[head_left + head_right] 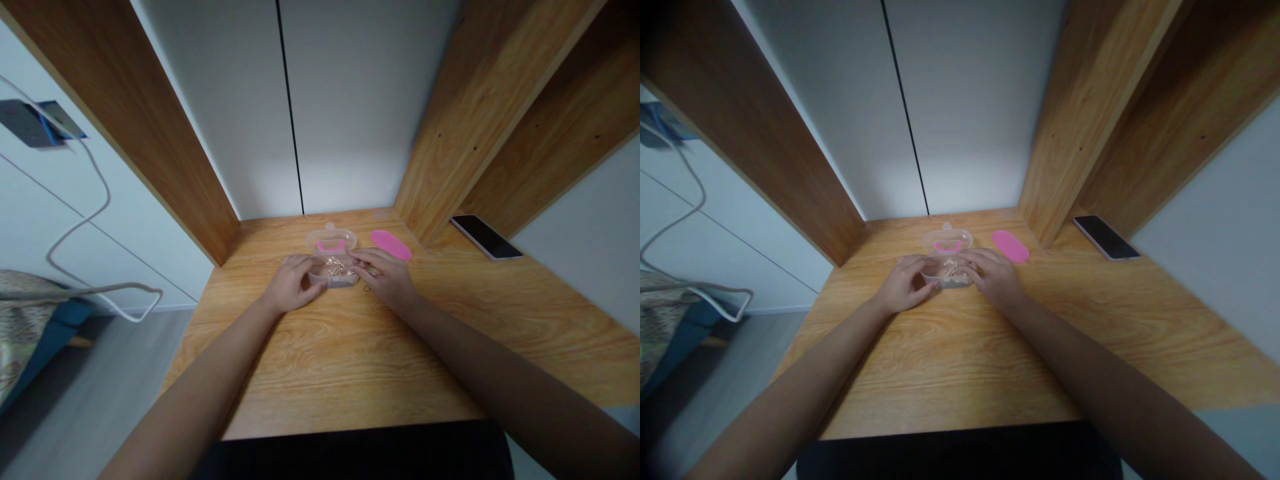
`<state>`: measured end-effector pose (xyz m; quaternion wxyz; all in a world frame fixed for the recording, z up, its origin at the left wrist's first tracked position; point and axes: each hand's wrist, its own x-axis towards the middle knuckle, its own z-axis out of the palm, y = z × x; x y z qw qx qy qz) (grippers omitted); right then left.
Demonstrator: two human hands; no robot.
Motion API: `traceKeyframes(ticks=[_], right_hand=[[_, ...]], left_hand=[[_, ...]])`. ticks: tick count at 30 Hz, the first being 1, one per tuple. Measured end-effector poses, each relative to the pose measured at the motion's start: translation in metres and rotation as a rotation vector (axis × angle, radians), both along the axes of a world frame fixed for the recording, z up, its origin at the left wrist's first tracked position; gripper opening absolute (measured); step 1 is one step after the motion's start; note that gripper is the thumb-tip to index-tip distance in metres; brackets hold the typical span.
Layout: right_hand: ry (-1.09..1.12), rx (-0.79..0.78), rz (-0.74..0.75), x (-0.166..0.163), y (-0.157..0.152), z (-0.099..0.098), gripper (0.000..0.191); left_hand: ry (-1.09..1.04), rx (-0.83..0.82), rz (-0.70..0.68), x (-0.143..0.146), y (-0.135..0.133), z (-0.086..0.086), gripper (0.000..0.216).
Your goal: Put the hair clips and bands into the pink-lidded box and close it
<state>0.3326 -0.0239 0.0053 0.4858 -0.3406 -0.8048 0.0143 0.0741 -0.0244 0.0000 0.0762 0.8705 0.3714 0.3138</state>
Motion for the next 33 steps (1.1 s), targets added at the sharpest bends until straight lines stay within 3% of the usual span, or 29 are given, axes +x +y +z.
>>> traceKeyframes(ticks=[5,10,16,22,27,33], right_hand=[[-0.003,0.018,-0.013,0.001,-0.002,0.002,0.021],[0.014,-0.022,-0.117,0.005,0.004,0.001,0.036],[-0.059,-0.165,-0.554,0.02,0.024,-0.012,0.05],[-0.329,-0.521,-0.805,0.037,0.038,-0.027,0.049],[-0.35,-0.579,-0.796,0.038,0.04,-0.024,0.049],[-0.098,-0.367,-0.576,0.027,0.03,-0.012,0.044]], left_hand=[[0.002,-0.013,0.006,0.0,0.0,0.0,0.033],[0.009,-0.019,0.013,0.0,0.0,0.001,0.033],[0.015,-0.006,0.009,0.0,-0.001,0.001,0.034],[0.045,0.019,0.031,0.0,-0.002,0.001,0.034],[0.055,0.043,0.083,0.0,-0.001,0.0,0.036],[0.039,0.035,0.113,-0.001,0.0,-0.001,0.037]])
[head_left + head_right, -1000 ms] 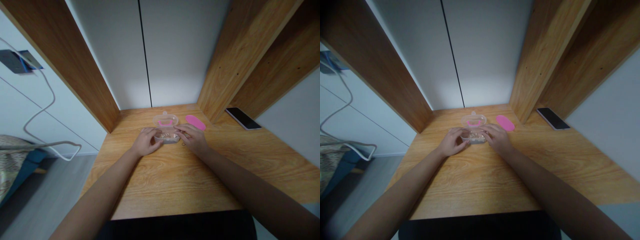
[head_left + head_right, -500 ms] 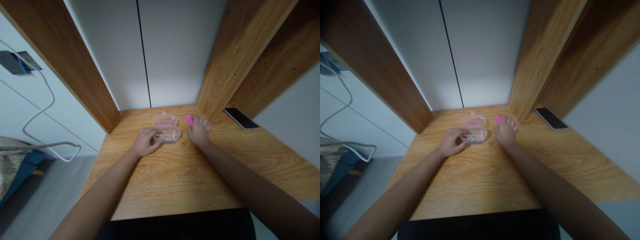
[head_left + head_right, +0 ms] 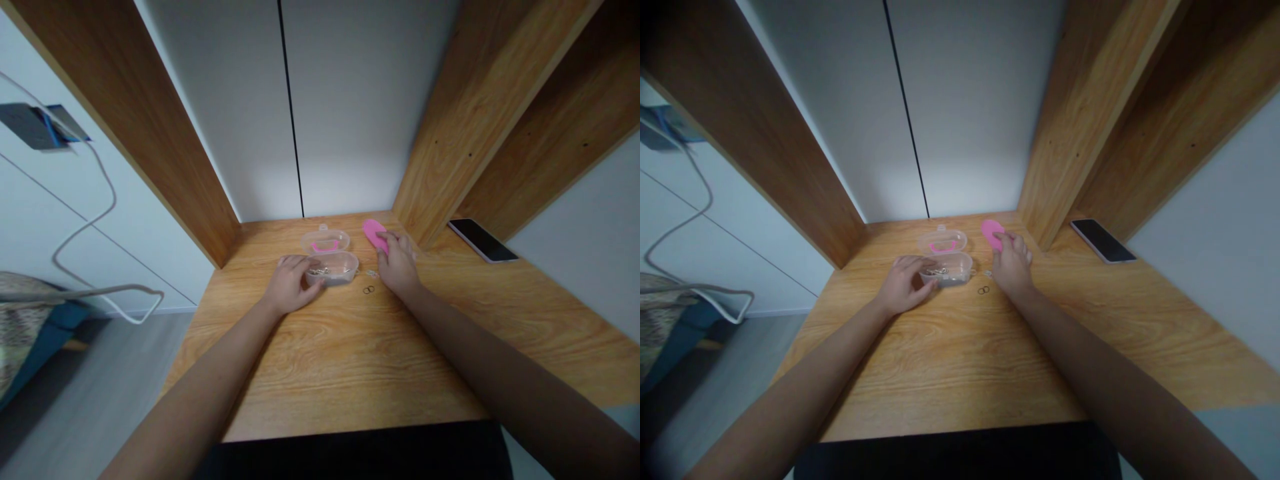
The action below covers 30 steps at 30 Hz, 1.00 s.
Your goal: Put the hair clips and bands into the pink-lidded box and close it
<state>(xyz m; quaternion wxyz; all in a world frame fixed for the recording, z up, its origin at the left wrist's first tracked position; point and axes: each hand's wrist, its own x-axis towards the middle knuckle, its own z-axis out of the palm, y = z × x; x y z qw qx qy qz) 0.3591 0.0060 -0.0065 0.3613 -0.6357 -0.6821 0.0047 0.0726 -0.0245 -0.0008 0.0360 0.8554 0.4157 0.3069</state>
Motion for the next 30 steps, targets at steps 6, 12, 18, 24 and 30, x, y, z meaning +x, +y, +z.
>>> traceKeyframes(ticks=[6,12,18,24,30], right_hand=[[0.073,0.254,0.478,-0.019,-0.023,0.013,0.037],[-0.094,0.28,0.784,-0.027,-0.03,0.015,0.034],[-0.064,0.271,0.819,-0.023,-0.02,0.008,0.033],[-0.064,0.233,0.791,-0.024,-0.024,0.011,0.03],[-0.071,0.197,0.835,-0.025,-0.026,0.01,0.033]], left_hand=[[-0.051,-0.007,0.026,0.001,0.001,-0.002,0.062],[-0.103,-0.032,0.058,0.002,0.001,-0.002,0.084],[-0.07,-0.007,0.021,0.002,0.0,-0.001,0.077],[-0.034,0.004,0.013,0.002,0.0,-0.002,0.067],[-0.021,0.01,0.02,0.002,0.0,-0.002,0.064]])
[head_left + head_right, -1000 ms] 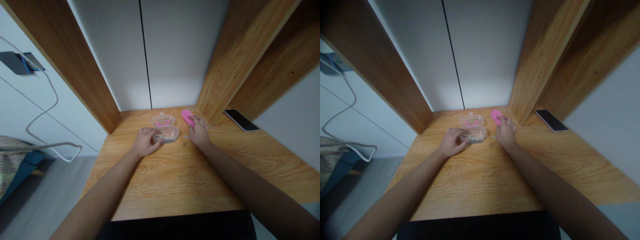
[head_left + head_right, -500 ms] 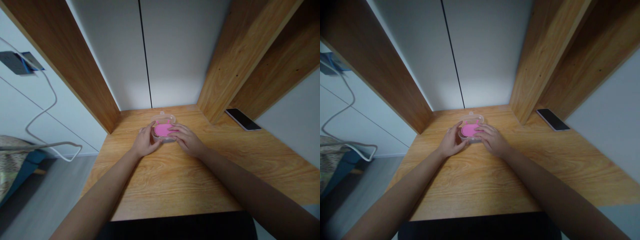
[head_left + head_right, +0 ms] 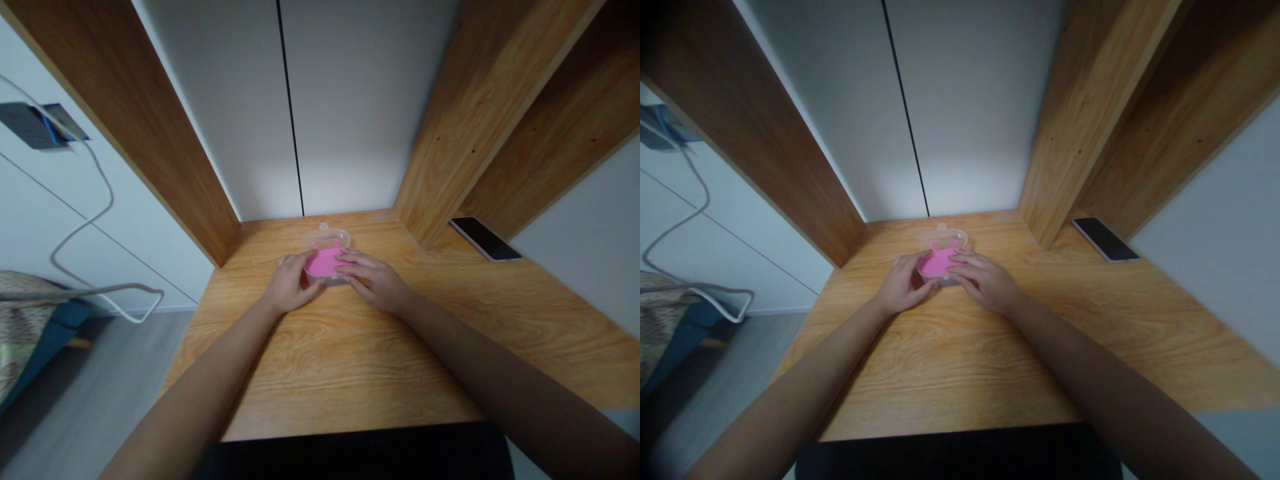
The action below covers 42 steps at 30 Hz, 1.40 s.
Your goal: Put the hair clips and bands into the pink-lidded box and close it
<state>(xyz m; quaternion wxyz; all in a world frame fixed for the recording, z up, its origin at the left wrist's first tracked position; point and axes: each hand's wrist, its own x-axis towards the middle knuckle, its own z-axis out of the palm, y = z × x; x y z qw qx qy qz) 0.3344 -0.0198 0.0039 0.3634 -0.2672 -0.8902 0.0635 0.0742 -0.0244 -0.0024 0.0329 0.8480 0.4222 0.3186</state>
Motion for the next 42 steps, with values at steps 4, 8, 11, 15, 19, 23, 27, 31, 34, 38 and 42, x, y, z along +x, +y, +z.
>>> traceKeyframes(ticks=[4,8,11,15,19,23,27,31,34,38,42], right_hand=[[0.017,-0.021,-0.04,-0.0015,-0.0015,-0.0004,0.038],[0.03,-0.069,-0.127,-0.003,-0.0018,-0.0008,0.057],[0.005,-0.114,-0.131,-0.0015,0.0001,-0.0026,0.056],[-0.014,-0.128,-0.144,0.0012,0.0022,-0.0026,0.047],[-0.013,-0.116,-0.134,0.0017,0.0028,-0.0005,0.042],[0.026,-0.095,-0.132,0.001,0.0024,-0.0005,0.041],[0.087,-0.078,-0.133,0.001,0.0013,-0.0015,0.04],[0.087,-0.062,-0.104,0.0009,0.002,-0.0032,0.041],[0.066,-0.066,-0.076,0.0001,0.0037,-0.0051,0.041],[0.06,-0.075,-0.089,-0.0009,0.0044,-0.0058,0.04],[0.047,-0.085,-0.115,-0.0011,0.0036,-0.005,0.039]], left_hand=[[0.01,-0.002,0.002,-0.0004,0.0003,0.0001,0.063],[0.009,0.001,0.0,-0.0006,0.0005,-0.0007,0.064],[0.006,-0.002,0.001,-0.0006,0.0002,-0.0009,0.064],[0.008,-0.006,0.007,-0.0003,0.0003,-0.0007,0.066],[0.007,-0.024,0.01,0.0005,0.0008,-0.0004,0.068],[0.009,-0.036,0.006,0.0009,-0.0002,0.0003,0.069],[-0.01,-0.03,0.0,0.0012,-0.0006,-0.0001,0.074],[-0.031,-0.023,-0.008,0.0015,0.001,-0.0019,0.079],[-0.03,-0.017,-0.006,0.0012,0.0019,-0.0029,0.078],[-0.006,-0.017,0.003,0.0004,0.0012,-0.0027,0.075],[0.0,-0.012,0.001,0.0,0.0001,-0.0017,0.075]])
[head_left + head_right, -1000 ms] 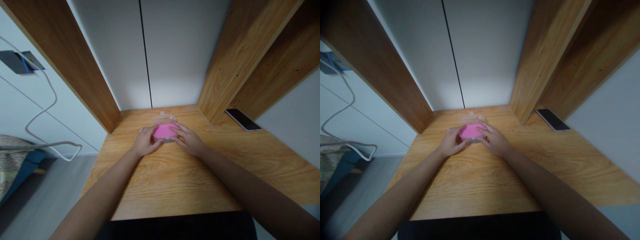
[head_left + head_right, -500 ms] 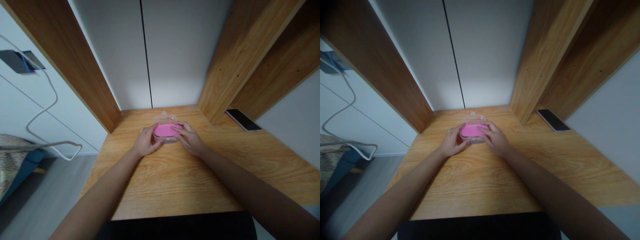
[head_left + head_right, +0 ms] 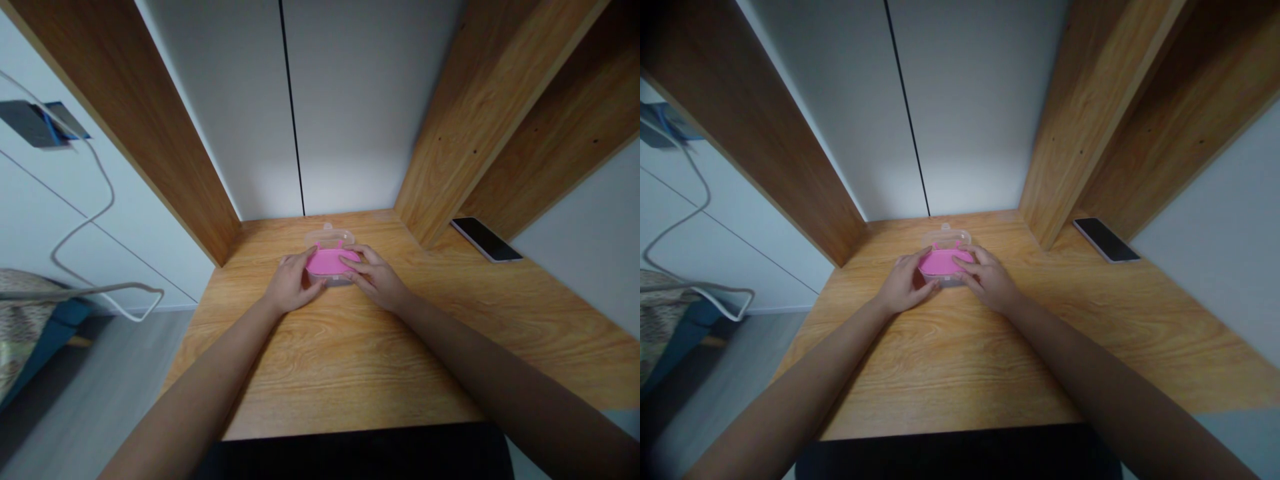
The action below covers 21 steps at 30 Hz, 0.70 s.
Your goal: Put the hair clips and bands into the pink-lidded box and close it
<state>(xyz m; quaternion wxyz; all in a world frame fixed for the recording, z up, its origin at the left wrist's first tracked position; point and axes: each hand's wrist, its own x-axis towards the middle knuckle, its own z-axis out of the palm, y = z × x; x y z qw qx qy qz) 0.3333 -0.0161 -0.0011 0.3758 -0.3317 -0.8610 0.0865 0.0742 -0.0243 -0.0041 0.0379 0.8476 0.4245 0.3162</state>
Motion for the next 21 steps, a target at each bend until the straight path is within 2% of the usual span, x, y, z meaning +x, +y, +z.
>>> traceKeyframes(ticks=[11,21], right_hand=[[0.002,0.022,-0.049,0.0006,0.0007,-0.001,0.039],[0.006,0.039,-0.036,0.0006,-0.0017,0.006,0.034]], left_hand=[[0.011,0.003,0.006,-0.0004,0.0008,-0.0007,0.08],[0.017,-0.009,0.002,0.0003,-0.0004,0.002,0.066]])
